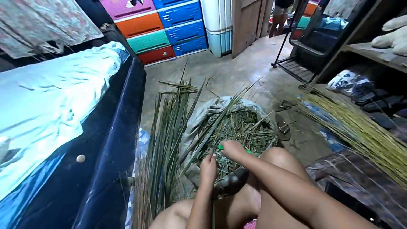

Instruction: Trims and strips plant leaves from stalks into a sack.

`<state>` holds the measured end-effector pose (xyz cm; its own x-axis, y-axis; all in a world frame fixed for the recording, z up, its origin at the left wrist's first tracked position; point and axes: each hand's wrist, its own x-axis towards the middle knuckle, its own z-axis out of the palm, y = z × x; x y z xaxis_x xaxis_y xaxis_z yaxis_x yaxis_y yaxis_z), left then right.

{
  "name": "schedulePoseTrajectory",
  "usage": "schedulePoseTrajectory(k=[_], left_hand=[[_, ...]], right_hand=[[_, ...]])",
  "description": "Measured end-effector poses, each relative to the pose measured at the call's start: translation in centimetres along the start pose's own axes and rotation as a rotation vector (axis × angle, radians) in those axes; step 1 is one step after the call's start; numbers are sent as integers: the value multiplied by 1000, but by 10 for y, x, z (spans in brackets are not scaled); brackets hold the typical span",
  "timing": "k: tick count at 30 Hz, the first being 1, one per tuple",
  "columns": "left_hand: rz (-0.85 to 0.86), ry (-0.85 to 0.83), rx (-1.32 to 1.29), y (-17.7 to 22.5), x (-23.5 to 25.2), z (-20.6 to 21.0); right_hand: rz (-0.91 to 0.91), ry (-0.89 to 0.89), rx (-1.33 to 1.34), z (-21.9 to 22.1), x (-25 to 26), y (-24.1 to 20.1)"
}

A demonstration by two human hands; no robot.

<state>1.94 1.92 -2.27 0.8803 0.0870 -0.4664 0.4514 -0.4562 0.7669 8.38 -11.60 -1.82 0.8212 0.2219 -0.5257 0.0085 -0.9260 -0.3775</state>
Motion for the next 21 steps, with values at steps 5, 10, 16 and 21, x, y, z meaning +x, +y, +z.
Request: schedulePoseTrajectory(k=[5,10,16,21], left_hand=[[9,-21,-208,-1,1,-2],[20,-118,-371,5,-9,-5],[4,-127,-468,11,-7,-8],[-8,-179,-536,12,-10,-10]], right_hand=[[20,66,29,-2,3,-2],[149,148,181,-31,17,22],[-110,-10,146,-28,-9,14],[26,24,100,-38,0,23]])
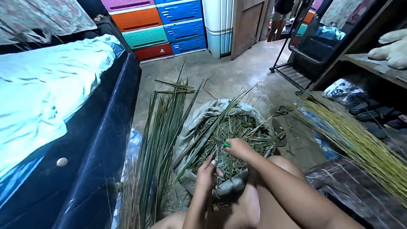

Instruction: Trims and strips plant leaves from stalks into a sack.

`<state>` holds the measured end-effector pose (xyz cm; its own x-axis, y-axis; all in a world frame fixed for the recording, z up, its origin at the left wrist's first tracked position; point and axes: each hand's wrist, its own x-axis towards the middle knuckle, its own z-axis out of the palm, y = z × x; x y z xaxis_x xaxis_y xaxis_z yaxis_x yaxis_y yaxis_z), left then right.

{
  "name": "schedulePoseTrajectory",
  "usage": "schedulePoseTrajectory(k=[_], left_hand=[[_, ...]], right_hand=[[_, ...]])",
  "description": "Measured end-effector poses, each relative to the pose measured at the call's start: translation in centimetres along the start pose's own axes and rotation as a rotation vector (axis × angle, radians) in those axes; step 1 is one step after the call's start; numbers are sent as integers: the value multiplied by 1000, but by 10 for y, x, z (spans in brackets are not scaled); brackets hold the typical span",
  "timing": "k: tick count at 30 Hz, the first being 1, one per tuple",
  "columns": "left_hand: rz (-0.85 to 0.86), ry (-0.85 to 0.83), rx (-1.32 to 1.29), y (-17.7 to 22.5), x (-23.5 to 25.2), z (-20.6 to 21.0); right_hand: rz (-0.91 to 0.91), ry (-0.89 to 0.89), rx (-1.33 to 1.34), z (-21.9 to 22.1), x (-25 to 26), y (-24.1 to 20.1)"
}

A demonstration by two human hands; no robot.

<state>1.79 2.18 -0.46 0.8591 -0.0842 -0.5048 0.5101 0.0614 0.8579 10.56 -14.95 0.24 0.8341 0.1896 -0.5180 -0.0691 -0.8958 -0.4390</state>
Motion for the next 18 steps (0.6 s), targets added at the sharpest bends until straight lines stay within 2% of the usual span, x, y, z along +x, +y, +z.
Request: schedulePoseTrajectory(k=[2,4,9,13,18], left_hand=[[-4,-15,-14,0,-3,1],[8,-18,-23,1,-3,1],[33,-12,59,-5,0,2],[1,-26,147,-8,-2,7],[-1,-25,207,-11,-3,8]], right_hand=[[85,73,56,-10,9,9],[74,108,145,-15,9,11],[-125,-43,501,4,3,2],[-79,-78,695,18,12,-1],[-14,77,809,15,24,8]])
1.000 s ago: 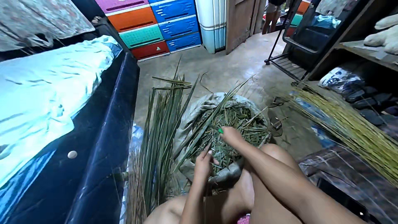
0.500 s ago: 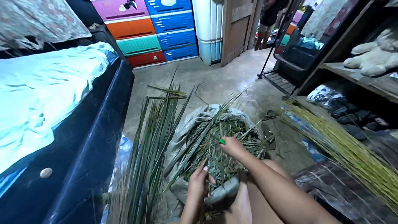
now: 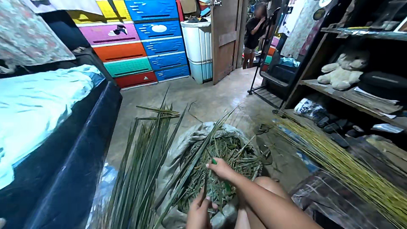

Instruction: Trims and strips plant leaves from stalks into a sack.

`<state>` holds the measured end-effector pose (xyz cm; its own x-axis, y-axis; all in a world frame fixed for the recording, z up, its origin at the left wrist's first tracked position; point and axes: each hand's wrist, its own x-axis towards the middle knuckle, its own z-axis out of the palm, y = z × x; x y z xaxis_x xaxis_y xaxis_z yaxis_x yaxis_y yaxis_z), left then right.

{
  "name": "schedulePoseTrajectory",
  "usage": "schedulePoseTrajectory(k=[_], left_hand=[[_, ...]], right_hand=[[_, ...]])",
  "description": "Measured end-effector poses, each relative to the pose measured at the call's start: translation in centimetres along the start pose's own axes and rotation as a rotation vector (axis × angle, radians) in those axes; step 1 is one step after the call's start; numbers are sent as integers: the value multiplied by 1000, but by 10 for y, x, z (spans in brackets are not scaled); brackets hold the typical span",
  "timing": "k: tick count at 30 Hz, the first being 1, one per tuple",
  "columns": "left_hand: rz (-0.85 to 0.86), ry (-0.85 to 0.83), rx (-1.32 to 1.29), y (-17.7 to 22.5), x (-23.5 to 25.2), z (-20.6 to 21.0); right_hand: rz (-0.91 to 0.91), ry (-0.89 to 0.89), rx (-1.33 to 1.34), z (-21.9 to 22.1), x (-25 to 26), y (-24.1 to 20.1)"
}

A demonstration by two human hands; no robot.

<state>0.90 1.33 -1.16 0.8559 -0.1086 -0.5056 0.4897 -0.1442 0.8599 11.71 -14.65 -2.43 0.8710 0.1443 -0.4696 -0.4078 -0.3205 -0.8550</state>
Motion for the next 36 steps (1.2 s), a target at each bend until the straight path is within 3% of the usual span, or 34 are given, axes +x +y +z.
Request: schedulePoseTrajectory(k=[3,9,17,26,29,33,36], left_hand=[[6,23,64,-4,4,1],[-64,146,346,-22,26,-9],[-82,177,418,-21,28,-9],[-70,125,410,-19,22,-3],[-72,130,428,-18,22,-5],[-82,179,418,-16,24,-11],[-94,191,432,-12,22,-12]], right_hand=[[1,5,-155,-4,-2,-2],[28,-444,-651,25,-37,3],[-4,-288,-897,48,-44,-1],[188,10,-846,24,-12,1],[131,-86,-731,25,-23,-2],[35,-407,-610,47,-45,2],[15,-380,-711,53,-48,4]])
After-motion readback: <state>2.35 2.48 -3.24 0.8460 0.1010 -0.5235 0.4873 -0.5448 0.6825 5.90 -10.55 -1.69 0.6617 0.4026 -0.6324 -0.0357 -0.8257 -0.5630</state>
